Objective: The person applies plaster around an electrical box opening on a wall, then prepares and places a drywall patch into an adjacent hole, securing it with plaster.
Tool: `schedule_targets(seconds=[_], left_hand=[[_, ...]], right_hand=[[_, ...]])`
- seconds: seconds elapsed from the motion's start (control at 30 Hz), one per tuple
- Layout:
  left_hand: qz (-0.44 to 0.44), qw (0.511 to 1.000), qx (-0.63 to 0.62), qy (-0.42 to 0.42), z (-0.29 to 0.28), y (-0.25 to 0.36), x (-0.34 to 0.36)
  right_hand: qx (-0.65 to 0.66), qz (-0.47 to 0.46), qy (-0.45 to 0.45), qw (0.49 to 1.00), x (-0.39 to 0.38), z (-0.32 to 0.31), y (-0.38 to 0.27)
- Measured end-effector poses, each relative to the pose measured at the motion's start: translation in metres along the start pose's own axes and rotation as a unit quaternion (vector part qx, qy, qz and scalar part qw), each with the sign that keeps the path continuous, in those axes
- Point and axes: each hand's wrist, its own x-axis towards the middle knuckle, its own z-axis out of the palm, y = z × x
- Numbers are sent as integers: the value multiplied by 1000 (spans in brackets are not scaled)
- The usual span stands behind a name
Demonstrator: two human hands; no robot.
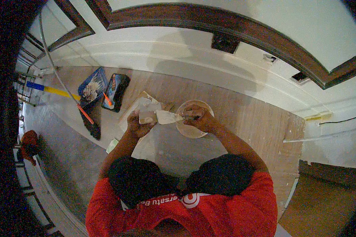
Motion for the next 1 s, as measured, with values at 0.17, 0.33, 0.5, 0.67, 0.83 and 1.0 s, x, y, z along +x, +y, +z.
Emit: schedule_targets(seconds=[0.17, 0.33, 0.5, 0.67, 0.83, 1.0], left_hand=[[20, 998, 24, 51, 4, -4, 0], [22, 995, 50, 88, 3, -5, -2], [45, 997, 41, 48, 4, 0, -4], [36, 996, 77, 26, 3, 6, -7], [21, 995, 92, 45, -11, 5, -18], [-9, 988, 156, 6, -5, -4, 7]], right_hand=[[-31, -13, 10, 999, -4, -1, 7], [-38, -34, 18, 999, -8, -7, 15], [7, 49, 28, 998, -20, -19, 19], [-71, 169, 34, 982, -35, -22, 38], [-224, 268, -54, 936, -44, 5, 93], [-267, 288, 13, 919, -84, 12, 156]])
